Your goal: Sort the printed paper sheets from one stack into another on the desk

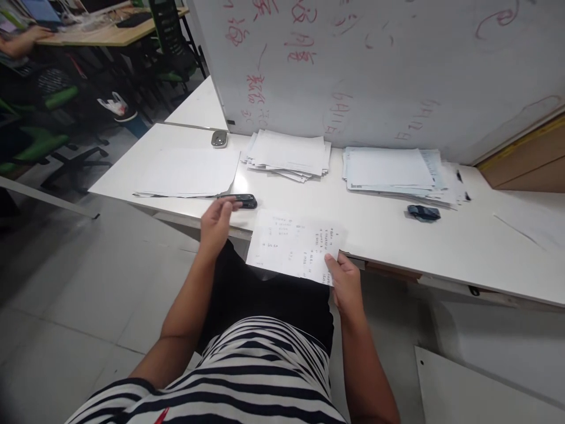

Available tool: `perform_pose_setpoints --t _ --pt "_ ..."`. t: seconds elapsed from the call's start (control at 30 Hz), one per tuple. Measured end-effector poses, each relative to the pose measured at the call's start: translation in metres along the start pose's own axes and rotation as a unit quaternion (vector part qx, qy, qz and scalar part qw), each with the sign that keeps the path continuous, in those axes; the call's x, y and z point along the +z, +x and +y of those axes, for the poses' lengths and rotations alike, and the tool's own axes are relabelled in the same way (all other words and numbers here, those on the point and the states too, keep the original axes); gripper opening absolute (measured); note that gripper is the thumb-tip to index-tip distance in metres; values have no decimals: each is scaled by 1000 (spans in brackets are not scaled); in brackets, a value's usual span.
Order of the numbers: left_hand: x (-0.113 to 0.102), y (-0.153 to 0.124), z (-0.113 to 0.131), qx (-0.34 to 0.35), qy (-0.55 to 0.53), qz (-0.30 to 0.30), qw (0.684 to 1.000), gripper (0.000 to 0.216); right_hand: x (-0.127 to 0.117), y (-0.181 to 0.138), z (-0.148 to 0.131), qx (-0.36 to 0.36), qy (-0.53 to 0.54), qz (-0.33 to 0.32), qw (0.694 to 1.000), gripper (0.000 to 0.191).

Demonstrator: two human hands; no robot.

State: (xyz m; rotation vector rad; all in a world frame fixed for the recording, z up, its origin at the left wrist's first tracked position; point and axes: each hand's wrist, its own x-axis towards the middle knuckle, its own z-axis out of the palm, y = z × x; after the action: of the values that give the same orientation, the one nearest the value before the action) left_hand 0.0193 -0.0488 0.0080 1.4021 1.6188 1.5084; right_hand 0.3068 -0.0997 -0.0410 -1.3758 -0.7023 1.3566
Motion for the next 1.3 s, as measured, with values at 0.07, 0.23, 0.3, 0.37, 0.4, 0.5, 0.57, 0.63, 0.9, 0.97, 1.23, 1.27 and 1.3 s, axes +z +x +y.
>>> perform_pose_setpoints --t 0.07,0.23,0.3,0.37,0.4,0.5,0.57,0.63,0.9,0.97,1.23,1.27,1.3 --pt "-7 23 -6 60 65 -10 996 31 3 5 -2 -6 -11 -2 1000 39" --pt "-6 62 -38 95 275 -120 949 39 13 14 -3 -10 -23 -15 1000 42" --pt "-5 67 -47 90 304 -131 939 36 16 15 -1 -16 -25 -16 999 42" --pt "-5 68 -51 90 305 -134 938 36 18 15 0 -23 -28 -16 999 42" --pt "-6 68 -51 91 302 -139 939 36 19 15 0 -26 -28 -18 999 41" --pt "-9 68 -48 92 297 -151 938 35 22 16 -1 -31 -23 -18 999 42" --pt "-11 68 -47 93 293 -155 939 34 25 16 -3 -28 -14 -16 999 41" --pt "-12 68 -46 92 290 -156 940 33 29 16 -5 -23 -4 -19 1000 39" --pt "-14 68 -47 93 296 -180 933 33 42 18 -5 -12 5 -47 999 36" --pt "-15 69 -46 94 296 -192 931 32 43 19 -4 -9 11 -47 999 36" --pt "-17 69 -39 86 324 -223 915 31 45 13 -8 0 21 -44 999 32" --pt "-17 69 -39 84 326 -224 915 32 45 13 -8 2 22 -44 999 33" --pt "-17 70 -39 83 327 -225 914 32 45 12 -8 4 21 -44 999 34"
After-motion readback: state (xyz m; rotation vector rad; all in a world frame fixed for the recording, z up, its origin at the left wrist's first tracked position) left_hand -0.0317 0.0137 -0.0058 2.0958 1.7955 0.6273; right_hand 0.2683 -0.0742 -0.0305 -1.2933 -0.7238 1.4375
